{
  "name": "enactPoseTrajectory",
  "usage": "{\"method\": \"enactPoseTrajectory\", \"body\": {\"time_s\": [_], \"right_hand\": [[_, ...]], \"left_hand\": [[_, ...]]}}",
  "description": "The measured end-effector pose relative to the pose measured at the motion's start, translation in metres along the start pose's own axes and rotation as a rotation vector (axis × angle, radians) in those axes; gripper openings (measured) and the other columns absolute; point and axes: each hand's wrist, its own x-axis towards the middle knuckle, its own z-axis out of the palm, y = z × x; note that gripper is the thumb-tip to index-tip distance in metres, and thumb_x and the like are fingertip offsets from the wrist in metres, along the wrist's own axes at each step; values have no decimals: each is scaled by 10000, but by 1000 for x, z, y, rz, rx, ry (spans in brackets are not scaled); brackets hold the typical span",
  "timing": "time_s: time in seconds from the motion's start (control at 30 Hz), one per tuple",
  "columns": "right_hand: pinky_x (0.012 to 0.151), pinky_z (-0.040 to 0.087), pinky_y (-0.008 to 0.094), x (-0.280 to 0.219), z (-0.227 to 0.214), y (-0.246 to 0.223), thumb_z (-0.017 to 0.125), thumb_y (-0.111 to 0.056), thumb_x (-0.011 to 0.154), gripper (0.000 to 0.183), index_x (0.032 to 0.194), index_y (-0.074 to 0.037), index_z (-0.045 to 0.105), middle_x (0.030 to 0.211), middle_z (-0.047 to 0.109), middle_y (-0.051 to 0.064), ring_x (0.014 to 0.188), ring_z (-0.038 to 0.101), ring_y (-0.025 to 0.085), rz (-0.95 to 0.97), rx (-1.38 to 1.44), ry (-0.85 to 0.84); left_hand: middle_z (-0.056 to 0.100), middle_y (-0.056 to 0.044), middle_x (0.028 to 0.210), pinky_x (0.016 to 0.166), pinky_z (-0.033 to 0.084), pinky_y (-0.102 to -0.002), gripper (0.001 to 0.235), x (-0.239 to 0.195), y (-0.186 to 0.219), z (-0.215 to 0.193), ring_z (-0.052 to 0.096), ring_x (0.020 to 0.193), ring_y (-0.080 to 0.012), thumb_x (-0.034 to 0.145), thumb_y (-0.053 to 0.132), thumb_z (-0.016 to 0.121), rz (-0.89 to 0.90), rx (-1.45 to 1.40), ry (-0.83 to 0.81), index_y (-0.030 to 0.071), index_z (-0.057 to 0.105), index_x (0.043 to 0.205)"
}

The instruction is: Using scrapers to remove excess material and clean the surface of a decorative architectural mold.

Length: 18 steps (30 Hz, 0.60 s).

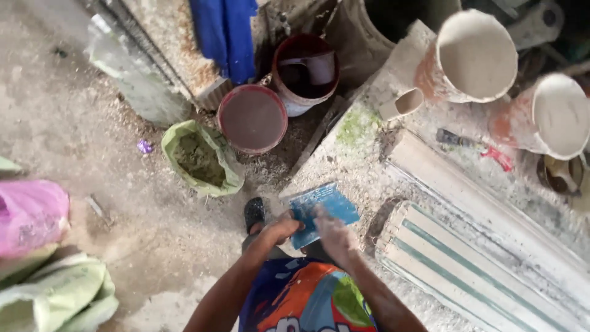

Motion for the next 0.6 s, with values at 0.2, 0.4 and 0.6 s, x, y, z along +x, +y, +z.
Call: {"method": "enactPoseTrajectory", "body": {"time_s": [0.2, 0.4, 0.6], "right_hand": [[399, 485, 380, -13, 17, -78, 601, -412, 984, 392, 1304, -199, 676, 696, 544, 53, 495, 605, 234, 96, 590, -221], [558, 595, 385, 19, -15, -26, 556, -225, 960, 264, 1172, -235, 713, 1107, 730, 31, 634, 720, 198, -301, 855, -638], [843, 633, 453, 83, -1, -20, 642, -430, 917, 392, 1246, -233, 723, 1072, 776, 125, 1035, 728, 359, 837, 1538, -1464]], "left_hand": [[684, -227, 1020, 578, 513, -436, 585, -14, 13, -4, 685, 842, -341, 754, 367, 783, 139, -62, -34, 11, 646, 1198], [679, -202, 931, 448, 551, -349, 572, 32, -30, 14, 677, 666, -296, 759, 273, 847, 224, -186, -88, -51, 631, 1178], [733, -210, 1028, 700, 580, -535, 438, 24, -20, 6, 687, 900, -379, 818, 332, 736, 315, -45, -105, 88, 745, 1182]]}}
